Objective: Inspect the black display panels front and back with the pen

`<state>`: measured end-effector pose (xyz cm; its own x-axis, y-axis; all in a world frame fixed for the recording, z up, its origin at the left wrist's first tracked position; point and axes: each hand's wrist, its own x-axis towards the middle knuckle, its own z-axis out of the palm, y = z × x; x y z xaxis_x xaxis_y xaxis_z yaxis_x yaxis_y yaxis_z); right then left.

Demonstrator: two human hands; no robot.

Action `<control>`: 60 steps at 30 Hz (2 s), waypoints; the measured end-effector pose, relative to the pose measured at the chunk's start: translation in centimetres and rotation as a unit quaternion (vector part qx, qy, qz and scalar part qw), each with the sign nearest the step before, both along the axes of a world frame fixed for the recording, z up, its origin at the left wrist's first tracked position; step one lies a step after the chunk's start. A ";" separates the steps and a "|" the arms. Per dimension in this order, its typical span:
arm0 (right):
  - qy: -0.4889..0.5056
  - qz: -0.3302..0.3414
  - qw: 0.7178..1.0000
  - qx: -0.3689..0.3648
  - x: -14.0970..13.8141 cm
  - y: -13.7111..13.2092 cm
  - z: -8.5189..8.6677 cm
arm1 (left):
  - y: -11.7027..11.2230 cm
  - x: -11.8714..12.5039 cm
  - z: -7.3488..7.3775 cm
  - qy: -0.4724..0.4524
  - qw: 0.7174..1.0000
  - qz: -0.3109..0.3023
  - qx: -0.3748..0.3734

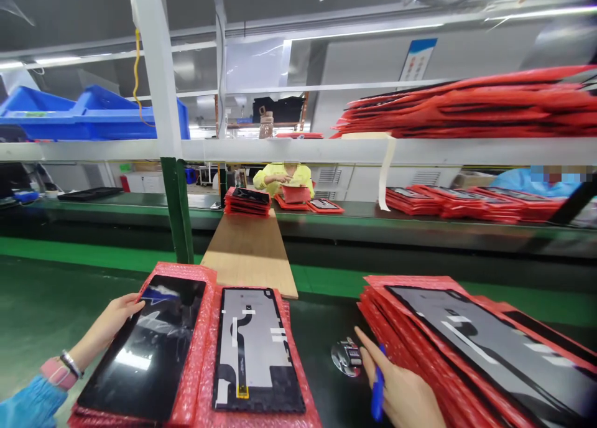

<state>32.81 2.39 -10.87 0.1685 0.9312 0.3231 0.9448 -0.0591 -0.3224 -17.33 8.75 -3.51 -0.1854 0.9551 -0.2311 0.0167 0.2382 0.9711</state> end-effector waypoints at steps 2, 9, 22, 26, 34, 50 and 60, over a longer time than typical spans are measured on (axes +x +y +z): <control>0.116 0.007 0.993 0.021 -1.6 -0.5 1.1 | 0.3 -0.6 -0.1 0.050 0.998 0.034 0.025; 0.532 0.162 0.829 -0.053 -10.0 -1.0 4.5 | 0.8 -0.1 1.4 0.154 0.972 0.145 0.104; 0.433 0.134 0.889 0.073 -14.5 2.0 -0.4 | -4.8 14.7 -0.8 -0.104 0.985 -0.128 -0.049; 0.407 0.147 0.898 0.076 -14.7 1.8 -0.4 | -4.3 14.9 -0.1 -0.141 0.977 -0.147 -0.054; 0.432 0.125 0.890 0.074 -15.0 1.5 0.3 | -3.6 14.7 0.1 -0.176 0.978 -0.086 -0.069; 0.607 0.092 0.786 0.077 -11.4 1.4 3.9 | -0.6 18.4 0.5 -0.142 0.979 -0.149 0.007; 0.671 0.170 0.722 0.013 -10.8 -1.0 10.2 | -5.1 16.0 6.5 -0.164 0.964 -0.094 0.188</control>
